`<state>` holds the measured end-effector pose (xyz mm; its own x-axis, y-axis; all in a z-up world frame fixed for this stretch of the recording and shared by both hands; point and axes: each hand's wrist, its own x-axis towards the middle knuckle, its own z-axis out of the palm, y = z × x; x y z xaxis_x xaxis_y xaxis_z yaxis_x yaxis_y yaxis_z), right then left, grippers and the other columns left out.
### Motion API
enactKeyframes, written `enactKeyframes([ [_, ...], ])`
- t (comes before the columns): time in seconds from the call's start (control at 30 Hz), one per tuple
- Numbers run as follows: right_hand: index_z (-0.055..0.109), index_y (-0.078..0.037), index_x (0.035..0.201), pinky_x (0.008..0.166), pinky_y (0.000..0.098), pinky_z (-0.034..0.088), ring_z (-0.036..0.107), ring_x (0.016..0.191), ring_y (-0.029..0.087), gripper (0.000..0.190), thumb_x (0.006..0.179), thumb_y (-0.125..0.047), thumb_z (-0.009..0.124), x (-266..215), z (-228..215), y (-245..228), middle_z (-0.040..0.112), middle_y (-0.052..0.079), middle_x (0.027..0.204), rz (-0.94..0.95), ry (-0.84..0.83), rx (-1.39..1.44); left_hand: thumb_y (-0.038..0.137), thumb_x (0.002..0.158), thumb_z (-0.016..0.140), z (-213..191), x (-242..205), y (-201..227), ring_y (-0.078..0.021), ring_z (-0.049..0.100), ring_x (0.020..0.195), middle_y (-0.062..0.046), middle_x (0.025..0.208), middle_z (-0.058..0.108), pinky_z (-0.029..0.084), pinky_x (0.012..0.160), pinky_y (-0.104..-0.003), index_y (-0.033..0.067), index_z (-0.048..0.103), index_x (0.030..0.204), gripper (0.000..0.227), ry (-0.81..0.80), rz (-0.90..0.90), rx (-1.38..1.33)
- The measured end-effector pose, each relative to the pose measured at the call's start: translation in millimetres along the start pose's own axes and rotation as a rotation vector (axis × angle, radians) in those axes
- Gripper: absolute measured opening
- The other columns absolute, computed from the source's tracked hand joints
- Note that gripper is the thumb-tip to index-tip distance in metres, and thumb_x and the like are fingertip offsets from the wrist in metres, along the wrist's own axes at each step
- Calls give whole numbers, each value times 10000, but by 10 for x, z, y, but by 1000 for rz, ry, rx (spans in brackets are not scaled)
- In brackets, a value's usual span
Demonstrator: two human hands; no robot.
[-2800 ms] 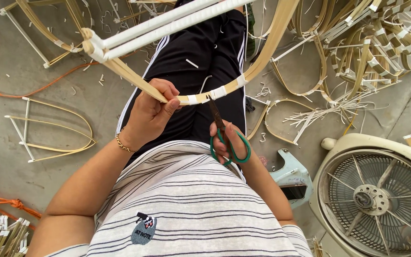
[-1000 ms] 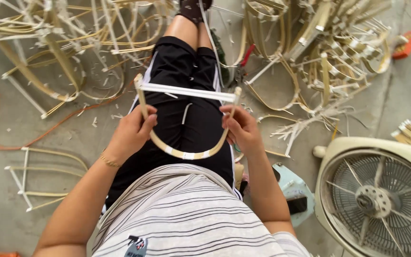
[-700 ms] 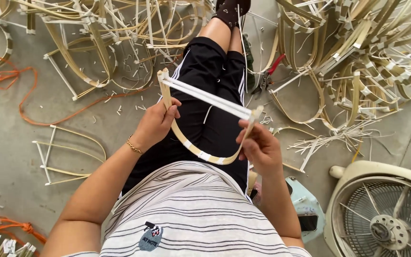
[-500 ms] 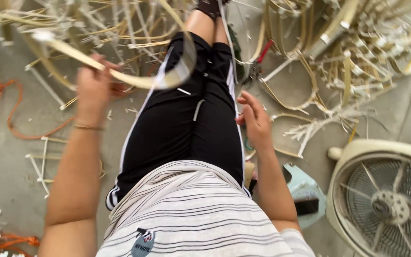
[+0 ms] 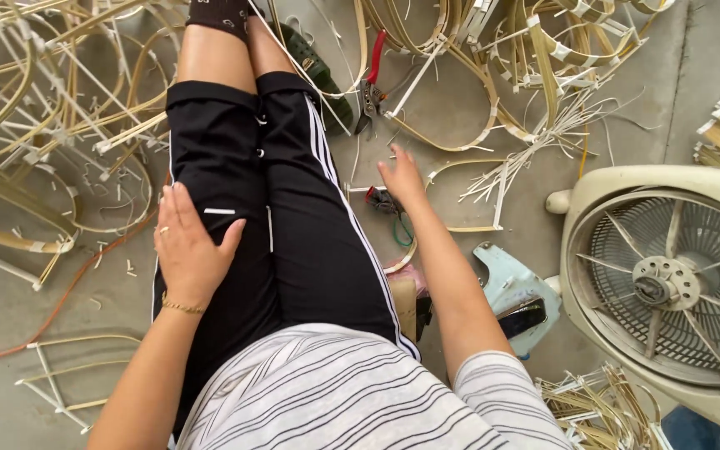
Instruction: The recorder is assembling and cutting small arched bamboo or wood frames using strips of material, string, and scissors.
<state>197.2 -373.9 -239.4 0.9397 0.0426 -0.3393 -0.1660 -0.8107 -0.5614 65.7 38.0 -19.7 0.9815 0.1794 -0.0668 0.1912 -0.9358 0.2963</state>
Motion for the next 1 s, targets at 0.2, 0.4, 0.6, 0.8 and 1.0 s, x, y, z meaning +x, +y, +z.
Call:
enactKeyframes([
  [0.2, 625, -121, 1321, 1017, 470, 484, 589, 1228, 379, 448, 910, -291, 675, 538, -233, -117, 283, 166, 1639, 231, -156, -340, 506, 923, 755, -28, 76, -40, -428, 437, 1462, -295, 1601, 413, 398, 1169, -518, -64, 301, 1605, 998, -3, 14, -38],
  [0.4, 665, -72, 1249, 984, 472, 479, 554, 1231, 396, 390, 916, -268, 714, 727, 255, 873, 422, 210, 1485, -20, -85, -238, 512, 891, 771, -11, 95, -1, -402, 464, 1430, -258, 1571, 454, 408, 1145, -514, -44, 333, 1588, 993, -9, -41, -26],
  [0.6, 652, -55, 1001, 705, 282, 481, 564, 790, 141, 195, 952, -207, 762, -283, -677, -719, 615, 42, 940, -84, 228, 361, 525, 868, 783, 7, 146, 113, -400, 433, 1436, -230, 1558, 455, 380, 1124, -533, -29, 355, 1569, 991, 4, -67, -24],
  [0.8, 562, -91, 931, 614, 212, 364, 419, 698, 48, 220, 1000, -130, 767, -1136, -1495, -1608, 525, -7, 843, -272, 125, 866, 485, 942, 772, -418, 465, 527, -454, 382, 1464, -267, 1571, 418, 314, 1227, -525, -31, 379, 1553, 891, 140, 177, -396],
  [1.0, 583, -105, 935, 565, 247, 434, 445, 621, 56, 190, 1036, -195, 717, -1315, -2023, -2281, 599, 57, 891, -490, -202, 1383, 389, 1043, 673, -1151, 532, 825, -368, 600, 1184, -219, 1274, 624, 472, 1008, -458, -4, 426, 1516, 662, 206, 228, -685],
])
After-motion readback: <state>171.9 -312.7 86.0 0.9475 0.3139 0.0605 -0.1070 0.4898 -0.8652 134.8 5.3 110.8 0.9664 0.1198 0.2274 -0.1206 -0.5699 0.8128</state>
